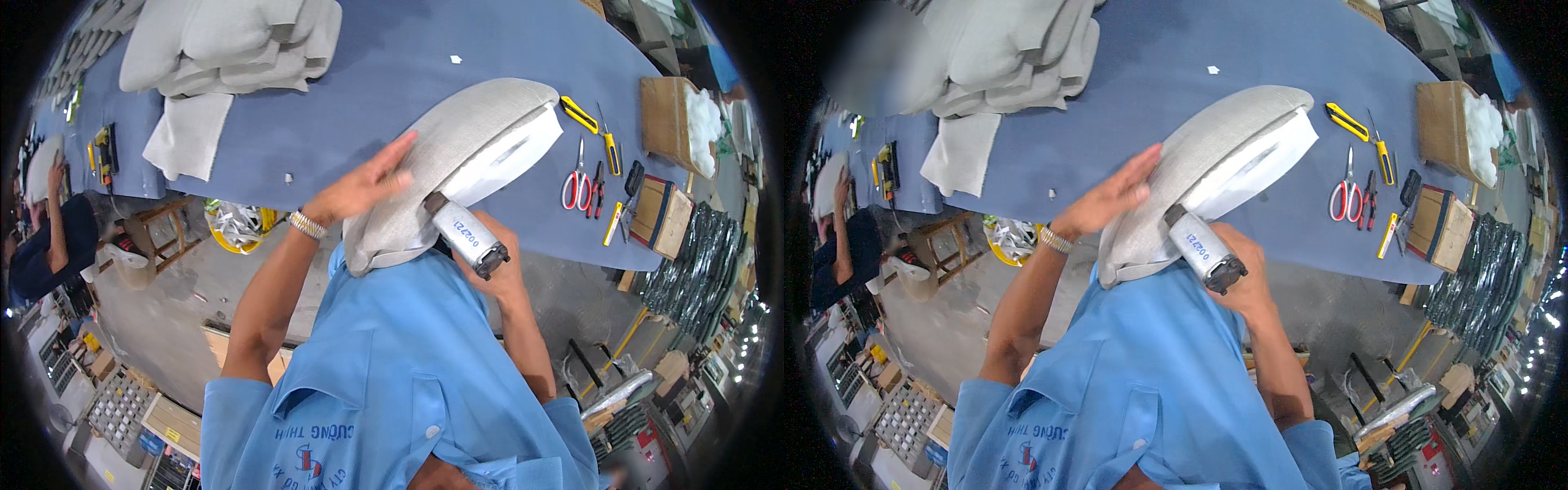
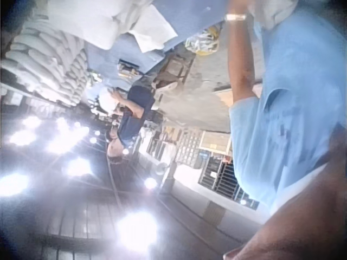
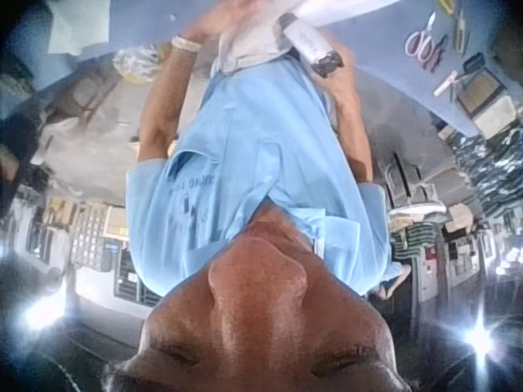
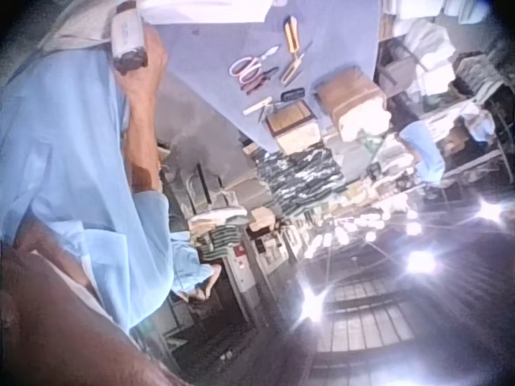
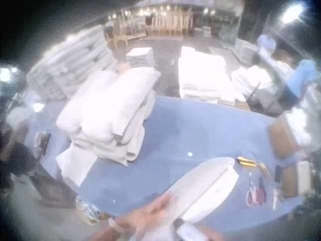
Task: The person assembles pillows by inserting white filling into gray fabric covers, using a staple gun to close the seams and a utility knife to trim excess fabric. The person handles multiple pillows sequentially, stacking finished units on the table.
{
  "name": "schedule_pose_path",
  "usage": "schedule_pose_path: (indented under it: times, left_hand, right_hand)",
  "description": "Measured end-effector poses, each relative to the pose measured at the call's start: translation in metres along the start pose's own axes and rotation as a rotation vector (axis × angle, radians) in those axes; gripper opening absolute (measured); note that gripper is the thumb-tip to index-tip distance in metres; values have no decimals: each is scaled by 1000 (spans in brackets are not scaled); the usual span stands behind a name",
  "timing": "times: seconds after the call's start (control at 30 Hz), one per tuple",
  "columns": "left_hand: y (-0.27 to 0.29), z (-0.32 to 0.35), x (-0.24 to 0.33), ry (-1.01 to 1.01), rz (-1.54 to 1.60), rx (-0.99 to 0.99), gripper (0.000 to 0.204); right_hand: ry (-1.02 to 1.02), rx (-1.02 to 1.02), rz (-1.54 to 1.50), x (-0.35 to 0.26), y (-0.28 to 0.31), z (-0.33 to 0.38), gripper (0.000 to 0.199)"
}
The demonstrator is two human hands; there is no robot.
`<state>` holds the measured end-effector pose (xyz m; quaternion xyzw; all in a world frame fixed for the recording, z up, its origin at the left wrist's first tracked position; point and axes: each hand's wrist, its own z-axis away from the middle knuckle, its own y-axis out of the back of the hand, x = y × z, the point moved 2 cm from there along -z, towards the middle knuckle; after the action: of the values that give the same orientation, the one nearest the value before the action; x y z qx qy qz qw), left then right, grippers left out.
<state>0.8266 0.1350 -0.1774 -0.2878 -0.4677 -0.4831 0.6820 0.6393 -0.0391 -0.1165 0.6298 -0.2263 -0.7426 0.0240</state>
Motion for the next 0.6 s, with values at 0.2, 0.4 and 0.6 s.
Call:
schedule_pose_path:
  times: [0.2, 0.4, 0.6]
  left_hand:
    - [12, -3, -38, 128, -60, -8, 70]
    - [8, 11, -23, -89, -80, -63, 71]
    - [4, 23, -3, -133, -339, 43, 87]
  right_hand:
    - [-76, 13, 97, -16, -18, -6, 43]
    - [-86, 76, 141, -26, -32, -12, 43]
    - [-63, 66, 219, -39, -39, -22, 26]
